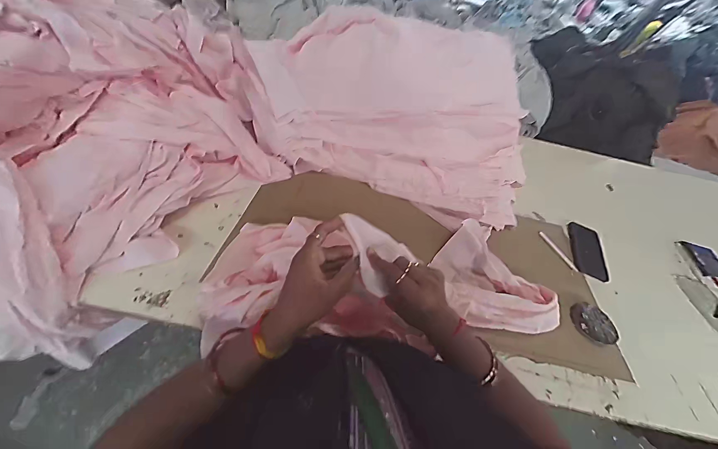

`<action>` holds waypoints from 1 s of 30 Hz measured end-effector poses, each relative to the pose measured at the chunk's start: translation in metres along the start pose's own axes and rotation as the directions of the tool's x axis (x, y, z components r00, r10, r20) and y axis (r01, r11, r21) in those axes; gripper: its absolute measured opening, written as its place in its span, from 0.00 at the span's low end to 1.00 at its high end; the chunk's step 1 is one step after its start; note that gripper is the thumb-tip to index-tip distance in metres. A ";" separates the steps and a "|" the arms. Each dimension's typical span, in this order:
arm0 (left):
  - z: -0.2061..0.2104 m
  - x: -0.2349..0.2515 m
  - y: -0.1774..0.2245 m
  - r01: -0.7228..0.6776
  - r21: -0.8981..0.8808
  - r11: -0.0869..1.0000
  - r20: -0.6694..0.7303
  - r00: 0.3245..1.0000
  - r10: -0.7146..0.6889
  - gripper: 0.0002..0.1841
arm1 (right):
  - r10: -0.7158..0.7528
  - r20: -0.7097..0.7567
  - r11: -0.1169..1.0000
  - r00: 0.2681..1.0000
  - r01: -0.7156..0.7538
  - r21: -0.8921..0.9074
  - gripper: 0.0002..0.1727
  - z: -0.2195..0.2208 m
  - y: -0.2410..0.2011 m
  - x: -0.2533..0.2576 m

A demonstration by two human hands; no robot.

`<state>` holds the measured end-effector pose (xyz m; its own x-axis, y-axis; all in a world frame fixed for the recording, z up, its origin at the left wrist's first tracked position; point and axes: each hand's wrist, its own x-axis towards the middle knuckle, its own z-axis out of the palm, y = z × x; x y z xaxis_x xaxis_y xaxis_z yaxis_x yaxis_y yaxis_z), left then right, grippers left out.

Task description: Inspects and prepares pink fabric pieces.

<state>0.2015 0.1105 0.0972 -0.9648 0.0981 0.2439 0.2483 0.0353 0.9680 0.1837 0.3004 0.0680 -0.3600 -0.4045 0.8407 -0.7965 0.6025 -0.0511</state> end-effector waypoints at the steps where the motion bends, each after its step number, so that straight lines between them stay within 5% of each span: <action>1: 0.000 -0.002 -0.001 0.030 -0.013 0.999 0.013 0.999 -0.030 0.31 | 0.056 -0.002 0.997 0.998 -0.056 0.051 0.13 0.000 -0.001 -0.002; 5: 0.001 0.000 0.000 0.107 -0.020 0.994 0.032 0.994 -0.106 0.31 | 0.388 -0.021 0.871 0.921 -0.359 0.334 0.11 0.008 -0.004 -0.002; 7: 0.002 0.001 -0.001 0.126 -0.032 0.992 0.046 0.991 -0.124 0.32 | 0.429 0.000 0.826 0.903 -0.393 0.405 0.11 0.010 -0.003 -0.004; 11: 0.004 0.000 -0.002 0.119 -0.068 0.991 0.027 0.993 -0.117 0.32 | 0.180 -0.018 0.966 0.984 -0.173 0.193 0.10 0.011 -0.005 -0.007; 18: 0.001 -0.002 0.002 0.106 -0.137 0.985 -0.011 0.994 -0.109 0.30 | -0.058 0.022 0.998 0.998 0.058 -0.009 0.12 0.013 -0.002 -0.012; 20: -0.001 -0.002 -0.003 0.041 -0.060 0.997 -0.059 0.997 -0.045 0.30 | -0.071 0.075 0.996 0.995 0.066 0.064 0.14 0.014 -0.002 -0.013; 22: -0.005 -0.002 -0.012 -0.109 0.128 0.986 -0.095 0.988 0.122 0.28 | 0.017 0.156 0.913 0.988 -0.079 0.400 0.19 0.010 0.002 -0.011; 25: -0.009 -0.005 -0.018 -0.386 0.539 0.748 -0.008 0.886 0.463 0.19 | 0.228 0.287 0.573 0.930 -0.367 0.733 0.21 -0.013 0.014 0.004; 28: -0.008 -0.012 -0.014 -0.540 0.663 0.518 0.227 0.805 0.548 0.13 | 0.246 0.352 0.722 0.903 -0.413 0.555 0.29 -0.026 0.024 0.022; 30: -0.004 -0.016 -0.016 -0.604 0.645 0.467 0.336 0.774 0.537 0.14 | 0.159 0.474 0.738 0.866 -0.423 0.525 0.23 -0.025 0.029 0.025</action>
<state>0.2123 0.1040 0.0782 -0.5841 0.4286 0.6893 0.7549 0.5989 0.2673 0.1640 0.3249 0.1014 -0.6689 -0.5802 0.4647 -0.6908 0.2545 -0.6767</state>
